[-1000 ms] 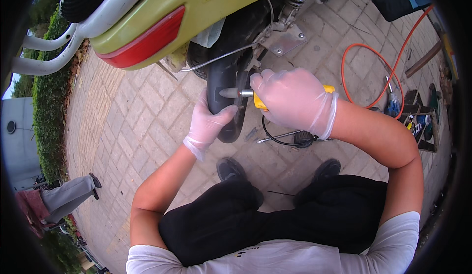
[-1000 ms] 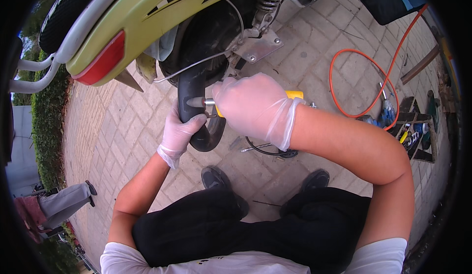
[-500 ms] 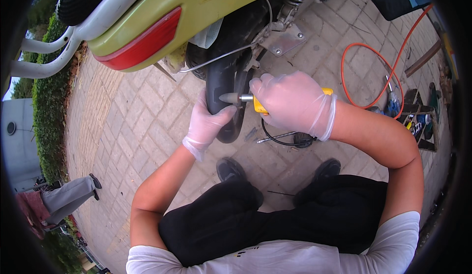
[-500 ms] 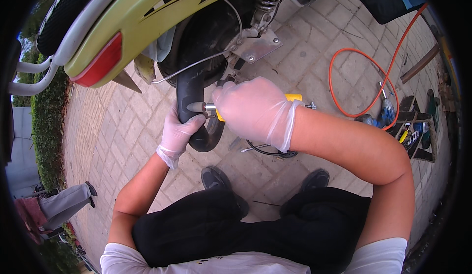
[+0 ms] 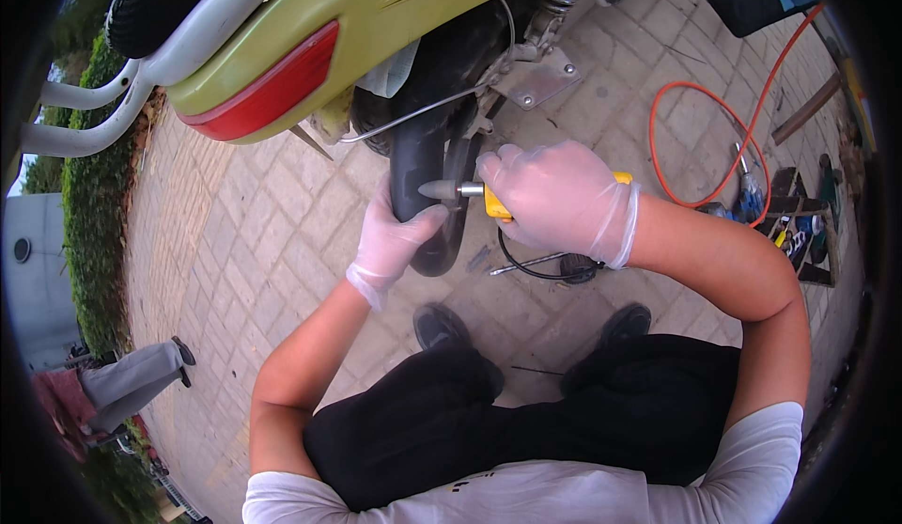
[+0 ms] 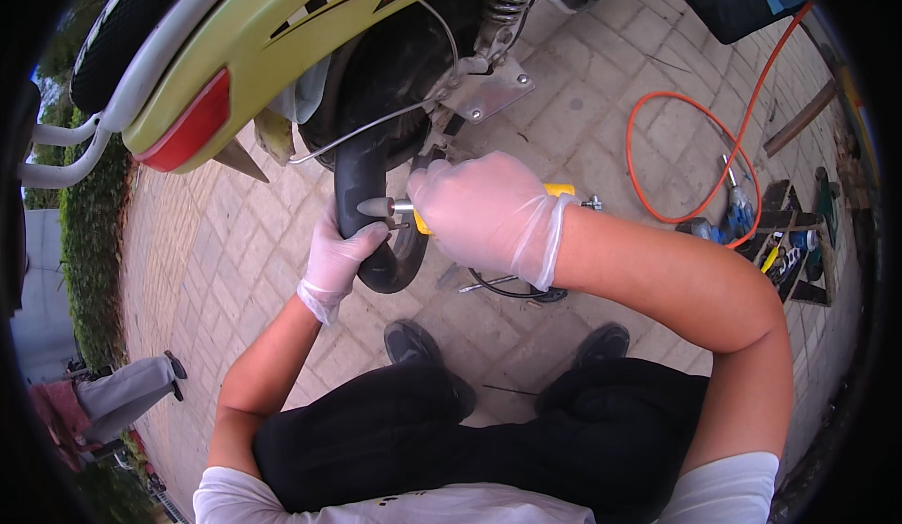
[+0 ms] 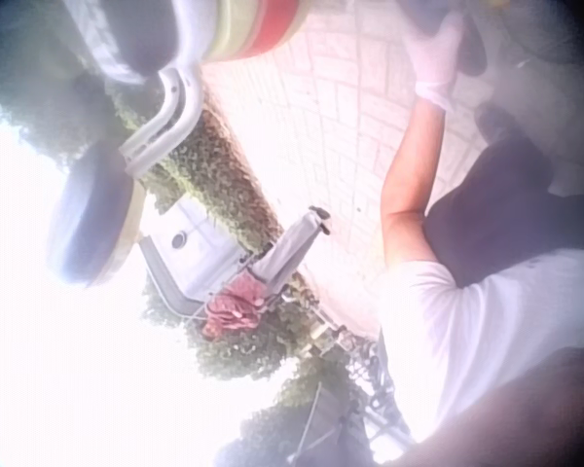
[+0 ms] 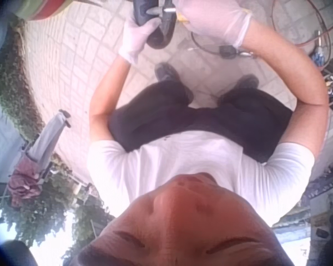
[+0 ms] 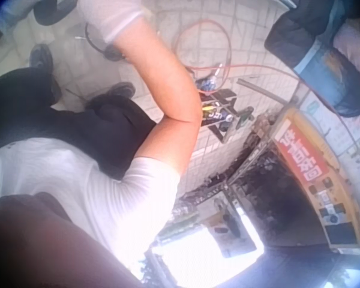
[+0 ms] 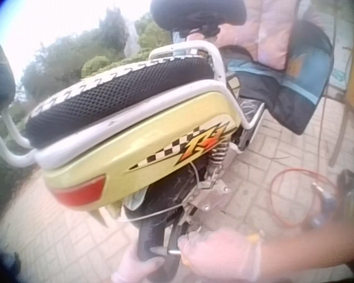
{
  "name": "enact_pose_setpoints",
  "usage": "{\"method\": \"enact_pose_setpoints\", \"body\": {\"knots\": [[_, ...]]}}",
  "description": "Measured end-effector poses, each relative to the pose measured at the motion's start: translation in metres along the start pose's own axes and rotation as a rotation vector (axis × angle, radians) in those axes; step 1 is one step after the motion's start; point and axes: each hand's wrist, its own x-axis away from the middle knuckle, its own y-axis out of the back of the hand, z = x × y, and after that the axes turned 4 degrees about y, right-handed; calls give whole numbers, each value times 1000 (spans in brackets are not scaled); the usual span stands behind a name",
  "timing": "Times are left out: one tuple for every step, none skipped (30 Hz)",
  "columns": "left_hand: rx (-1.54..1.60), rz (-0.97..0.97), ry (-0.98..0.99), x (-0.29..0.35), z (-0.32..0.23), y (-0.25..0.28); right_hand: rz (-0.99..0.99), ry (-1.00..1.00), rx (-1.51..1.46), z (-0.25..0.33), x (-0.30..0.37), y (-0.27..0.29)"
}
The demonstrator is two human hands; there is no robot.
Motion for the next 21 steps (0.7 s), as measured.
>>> {"method": "enact_pose_setpoints", "body": {"knots": [[9,4,5,0,0,0,-28,-1,-2,0,1,-1],[19,13,8,-1,1,1,-74,-10,14,-1,1,-2],[22,4,22,-1,2,1,-38,2,-6,-1,2,-3],[25,0,33,-1,2,1,-21,5,-9,-1,3,-4],[27,-3,43,-1,3,2,-5,8,-11,-1,4,-4],[32,-5,54,-2,4,3,-18,4,-18,-2,4,-5],[36,1,53,-2,5,3,-31,-1,-26,-2,4,-5],[40,6,55,-2,5,4,-25,3,-51,-2,5,-6],[41,4,70,-3,6,4,-54,-14,-40,-3,5,-6],[23,-15,88,-3,6,5,-67,-20,-45,-3,5,-7],[36,1,66,-3,6,5,-118,-43,-20,-3,5,-7],[43,1,63,-3,7,5,-61,-21,-55,-3,6,-7],[55,-19,76,-3,7,5,-40,-16,-61,-3,6,-8],[70,-7,57,-3,7,4,39,4,-96,-3,7,-9],[68,3,45,-3,7,4,-38,-19,-66,-4,7,-9],[69,7,44,-3,7,4,-57,-26,-64,-4,7,-10],[70,-1,61,-3,7,4,-119,-41,-42,-4,8,-10],[75,9,46,-2,6,4,-65,-23,-73,-4,8,-11],[81,10,49,-2,6,4,-52,-12,-81,-4,9,-11],[93,-4,58,-2,6,3,-18,1,-96,-4,9,-11],[95,10,45,-2,5,3,-37,-8,-89,-4,9,-11]]}}
